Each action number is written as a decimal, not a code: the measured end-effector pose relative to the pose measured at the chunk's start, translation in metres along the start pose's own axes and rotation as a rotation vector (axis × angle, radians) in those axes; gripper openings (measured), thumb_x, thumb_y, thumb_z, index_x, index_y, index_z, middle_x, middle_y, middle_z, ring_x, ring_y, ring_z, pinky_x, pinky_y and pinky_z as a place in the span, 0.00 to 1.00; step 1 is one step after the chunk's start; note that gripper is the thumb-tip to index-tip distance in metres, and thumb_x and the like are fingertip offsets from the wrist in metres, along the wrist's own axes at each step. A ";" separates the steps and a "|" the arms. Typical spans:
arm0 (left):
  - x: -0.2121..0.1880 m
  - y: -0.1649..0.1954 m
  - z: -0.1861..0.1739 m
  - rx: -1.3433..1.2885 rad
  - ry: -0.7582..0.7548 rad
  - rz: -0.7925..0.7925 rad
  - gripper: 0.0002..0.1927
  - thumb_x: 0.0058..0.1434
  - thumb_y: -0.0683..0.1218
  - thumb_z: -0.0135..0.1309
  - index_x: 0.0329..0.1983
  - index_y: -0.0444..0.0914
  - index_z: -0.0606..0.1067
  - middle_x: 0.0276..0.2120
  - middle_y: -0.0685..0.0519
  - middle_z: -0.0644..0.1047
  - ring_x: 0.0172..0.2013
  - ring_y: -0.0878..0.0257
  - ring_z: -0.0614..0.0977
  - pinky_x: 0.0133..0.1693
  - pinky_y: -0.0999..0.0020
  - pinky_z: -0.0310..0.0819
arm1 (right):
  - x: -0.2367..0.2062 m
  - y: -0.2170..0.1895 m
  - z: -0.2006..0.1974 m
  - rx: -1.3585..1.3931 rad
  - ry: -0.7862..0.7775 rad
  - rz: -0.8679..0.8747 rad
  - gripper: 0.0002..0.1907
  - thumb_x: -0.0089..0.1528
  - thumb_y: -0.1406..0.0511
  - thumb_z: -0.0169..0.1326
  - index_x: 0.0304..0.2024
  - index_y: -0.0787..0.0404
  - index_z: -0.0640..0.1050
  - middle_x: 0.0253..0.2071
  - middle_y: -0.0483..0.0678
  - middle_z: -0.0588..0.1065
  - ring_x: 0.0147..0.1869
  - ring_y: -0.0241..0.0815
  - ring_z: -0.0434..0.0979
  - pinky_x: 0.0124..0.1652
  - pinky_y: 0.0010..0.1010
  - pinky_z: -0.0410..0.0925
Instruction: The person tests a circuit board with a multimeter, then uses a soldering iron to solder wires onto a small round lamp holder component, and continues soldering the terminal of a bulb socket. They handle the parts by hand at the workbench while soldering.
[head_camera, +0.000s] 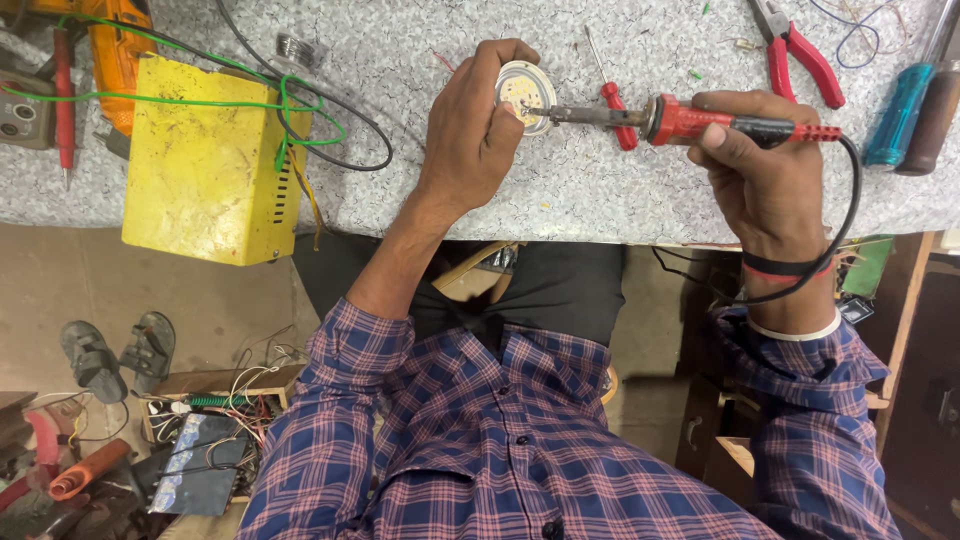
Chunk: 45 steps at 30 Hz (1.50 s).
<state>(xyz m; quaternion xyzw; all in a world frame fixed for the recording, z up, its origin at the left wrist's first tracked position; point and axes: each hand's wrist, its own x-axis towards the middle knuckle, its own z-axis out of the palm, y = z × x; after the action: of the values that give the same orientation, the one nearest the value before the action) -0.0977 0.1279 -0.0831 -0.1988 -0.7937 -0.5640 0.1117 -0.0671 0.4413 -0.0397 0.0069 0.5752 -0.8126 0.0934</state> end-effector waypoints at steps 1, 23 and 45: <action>0.001 0.000 0.000 -0.016 0.013 0.008 0.19 0.63 0.43 0.41 0.58 0.36 0.70 0.45 0.46 0.77 0.43 0.56 0.81 0.46 0.58 0.76 | 0.001 0.001 0.000 0.027 0.011 0.030 0.13 0.68 0.74 0.64 0.52 0.78 0.78 0.43 0.59 0.80 0.42 0.42 0.83 0.46 0.24 0.77; 0.003 -0.006 0.002 -0.124 0.015 -0.094 0.17 0.64 0.44 0.38 0.50 0.37 0.75 0.40 0.49 0.81 0.39 0.60 0.81 0.44 0.61 0.78 | -0.004 -0.007 0.017 -0.005 0.039 0.019 0.13 0.67 0.77 0.62 0.54 0.76 0.78 0.46 0.59 0.80 0.44 0.44 0.84 0.49 0.26 0.78; 0.004 -0.006 0.005 -0.089 0.029 -0.094 0.18 0.65 0.43 0.36 0.49 0.38 0.76 0.38 0.50 0.80 0.38 0.60 0.80 0.43 0.61 0.77 | -0.007 -0.012 0.022 -0.094 -0.047 -0.041 0.10 0.66 0.76 0.65 0.50 0.73 0.80 0.45 0.58 0.81 0.46 0.42 0.84 0.49 0.26 0.78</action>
<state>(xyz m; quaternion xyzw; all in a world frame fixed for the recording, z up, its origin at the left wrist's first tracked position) -0.1035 0.1312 -0.0880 -0.1577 -0.7746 -0.6061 0.0877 -0.0598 0.4251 -0.0206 -0.0281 0.6103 -0.7865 0.0903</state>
